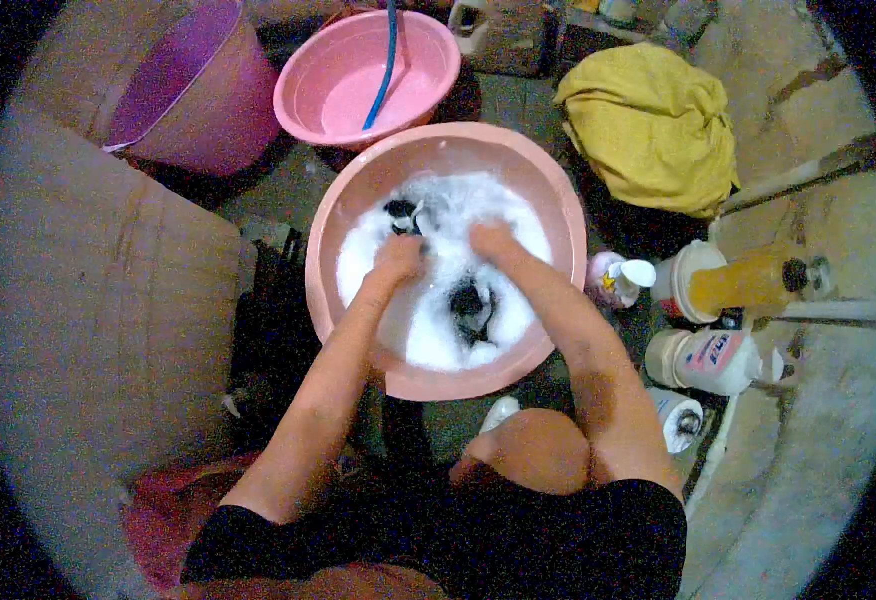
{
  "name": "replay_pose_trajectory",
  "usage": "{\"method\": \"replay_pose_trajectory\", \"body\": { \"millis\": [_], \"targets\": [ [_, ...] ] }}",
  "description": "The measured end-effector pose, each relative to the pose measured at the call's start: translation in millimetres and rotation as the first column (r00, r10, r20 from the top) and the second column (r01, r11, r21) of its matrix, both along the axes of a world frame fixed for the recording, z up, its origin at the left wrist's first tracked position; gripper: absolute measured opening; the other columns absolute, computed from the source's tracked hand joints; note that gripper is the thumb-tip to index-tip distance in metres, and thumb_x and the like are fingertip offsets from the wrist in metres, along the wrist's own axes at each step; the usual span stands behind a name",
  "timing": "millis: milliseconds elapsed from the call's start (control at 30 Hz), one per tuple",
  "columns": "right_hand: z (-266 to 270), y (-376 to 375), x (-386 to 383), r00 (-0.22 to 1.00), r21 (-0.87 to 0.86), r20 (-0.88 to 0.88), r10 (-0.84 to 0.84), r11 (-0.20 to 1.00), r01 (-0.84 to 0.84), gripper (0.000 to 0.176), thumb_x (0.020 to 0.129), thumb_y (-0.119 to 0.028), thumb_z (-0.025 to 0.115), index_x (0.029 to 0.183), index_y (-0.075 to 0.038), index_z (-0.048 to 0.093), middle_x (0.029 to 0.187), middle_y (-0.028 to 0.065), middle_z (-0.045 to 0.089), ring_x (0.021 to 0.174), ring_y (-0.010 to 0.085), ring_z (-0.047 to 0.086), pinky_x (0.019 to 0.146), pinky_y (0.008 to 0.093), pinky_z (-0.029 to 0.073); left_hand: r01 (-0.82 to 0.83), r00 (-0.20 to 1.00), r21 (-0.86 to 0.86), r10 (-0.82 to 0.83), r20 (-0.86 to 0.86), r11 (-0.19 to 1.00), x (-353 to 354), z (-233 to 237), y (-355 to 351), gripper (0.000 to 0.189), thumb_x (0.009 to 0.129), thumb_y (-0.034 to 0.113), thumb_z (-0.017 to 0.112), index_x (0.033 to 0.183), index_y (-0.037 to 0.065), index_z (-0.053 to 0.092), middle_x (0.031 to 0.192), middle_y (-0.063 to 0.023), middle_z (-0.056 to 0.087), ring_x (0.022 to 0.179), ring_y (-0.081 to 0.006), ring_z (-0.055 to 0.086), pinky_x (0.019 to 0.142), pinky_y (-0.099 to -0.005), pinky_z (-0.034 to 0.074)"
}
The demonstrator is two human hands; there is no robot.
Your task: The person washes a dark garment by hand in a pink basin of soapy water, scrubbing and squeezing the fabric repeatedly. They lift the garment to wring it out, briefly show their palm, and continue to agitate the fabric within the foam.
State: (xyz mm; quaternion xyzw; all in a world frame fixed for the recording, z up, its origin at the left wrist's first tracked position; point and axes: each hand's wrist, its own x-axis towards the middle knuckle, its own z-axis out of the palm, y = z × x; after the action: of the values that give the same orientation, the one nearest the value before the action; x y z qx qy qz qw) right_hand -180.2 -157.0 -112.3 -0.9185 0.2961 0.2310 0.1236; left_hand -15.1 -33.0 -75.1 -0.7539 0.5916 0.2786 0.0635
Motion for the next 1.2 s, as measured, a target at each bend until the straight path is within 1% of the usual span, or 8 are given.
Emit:
{"method": "replay_pose_trajectory", "body": {
  "millis": [233,400,600,667,733,867,1000,1200],
  "targets": [
    [158,94,16,0.452,0.865,0.502,-0.737,0.437,-0.248,0.027,0.086,-0.022,0.058,0.104,-0.002,0.062,0.099,0.0109,0.064,0.096,0.0209,0.061,0.086,0.0339,0.047,-0.511,-0.524,0.602,0.332,-0.784,0.614,11,62,13,0.035,0.085,0.026,0.057,0.105,-0.002,0.058,0.098,-0.0152,0.064,0.091,-0.0268,0.062,0.085,-0.0421,0.048],
    [171,144,51,0.501,-0.073,0.852,0.152,0.982,-0.174,0.018,0.074,-0.028,0.062,0.065,-0.012,0.062,0.071,0.0075,0.062,0.062,0.0246,0.061,0.056,0.0371,0.050,-0.690,-0.482,0.507,0.196,-0.854,0.516,-6,41,25,0.031,0.086,0.024,0.056,0.103,-0.002,0.059,0.095,-0.0126,0.065,0.088,-0.0238,0.062,0.082,-0.0407,0.050],
    [46,16,23,0.441,0.586,0.519,-0.733,0.680,0.441,0.031,0.077,-0.027,0.057,0.069,0.003,0.059,0.061,0.0162,0.056,0.055,0.0187,0.053,0.054,0.0357,0.043,-0.498,-0.693,0.695,0.243,-0.678,0.519,-45,49,16,0.028,0.092,0.025,0.051,0.105,0.000,0.056,0.098,-0.0092,0.062,0.086,-0.0206,0.060,0.078,-0.0364,0.051],
    [5,-7,14,0.745,-0.086,0.665,-0.052,0.986,0.146,0.037,0.081,-0.033,0.059,0.069,0.002,0.060,0.060,0.0112,0.057,0.059,0.0144,0.053,0.057,0.0317,0.043,-0.559,-0.631,0.623,0.207,-0.748,0.548,-40,43,8,0.043,0.092,0.040,0.051,0.110,0.001,0.055,0.099,-0.0082,0.063,0.088,-0.0177,0.060,0.081,-0.0333,0.049],
    [68,16,6,0.245,0.773,0.465,-0.851,0.525,0.356,0.042,0.084,-0.041,0.061,0.069,-0.002,0.062,0.063,0.0045,0.059,0.062,0.0132,0.054,0.060,0.0281,0.044,-0.758,-0.318,0.341,0.142,-0.937,0.555,-30,70,6,0.052,0.091,0.046,0.049,0.115,0.000,0.052,0.105,-0.0080,0.060,0.094,-0.0181,0.057,0.086,-0.0319,0.045],
    [98,6,-25,0.332,0.657,0.406,-0.851,0.524,0.541,0.041,0.081,-0.032,0.067,0.107,-0.003,0.054,0.086,0.0120,0.063,0.079,0.0207,0.059,0.075,0.0313,0.046,-0.816,0.203,-0.059,0.190,-0.961,0.575,19,63,-11,0.052,0.087,0.036,0.059,0.121,-0.001,0.047,0.115,-0.0174,0.055,0.104,-0.0222,0.051,0.087,-0.0345,0.042],
    [84,14,-25,0.654,0.135,0.507,-0.562,0.801,0.584,0.045,0.081,-0.028,0.064,0.118,-0.007,0.050,0.104,0.0218,0.058,0.094,0.0319,0.056,0.084,0.0396,0.045,-0.414,0.905,-0.252,0.426,-0.007,0.875,-3,72,-2,0.052,0.084,0.021,0.060,0.130,0.008,0.040,0.136,-0.0170,0.038,0.119,-0.0327,0.041,0.088,-0.0530,0.040],
    [11,21,1,0.944,-0.039,0.304,0.132,0.991,-0.126,0.038,0.081,-0.012,0.053,0.119,-0.005,0.053,0.123,0.0263,0.047,0.113,0.0385,0.048,0.093,0.0450,0.041,-0.206,0.978,-0.408,0.205,-0.048,0.890,-17,-79,-5,0.049,0.086,0.018,0.050,0.131,0.004,0.039,0.142,-0.0214,0.027,0.123,-0.0389,0.040,0.096,-0.0525,0.038]
  ]
}}
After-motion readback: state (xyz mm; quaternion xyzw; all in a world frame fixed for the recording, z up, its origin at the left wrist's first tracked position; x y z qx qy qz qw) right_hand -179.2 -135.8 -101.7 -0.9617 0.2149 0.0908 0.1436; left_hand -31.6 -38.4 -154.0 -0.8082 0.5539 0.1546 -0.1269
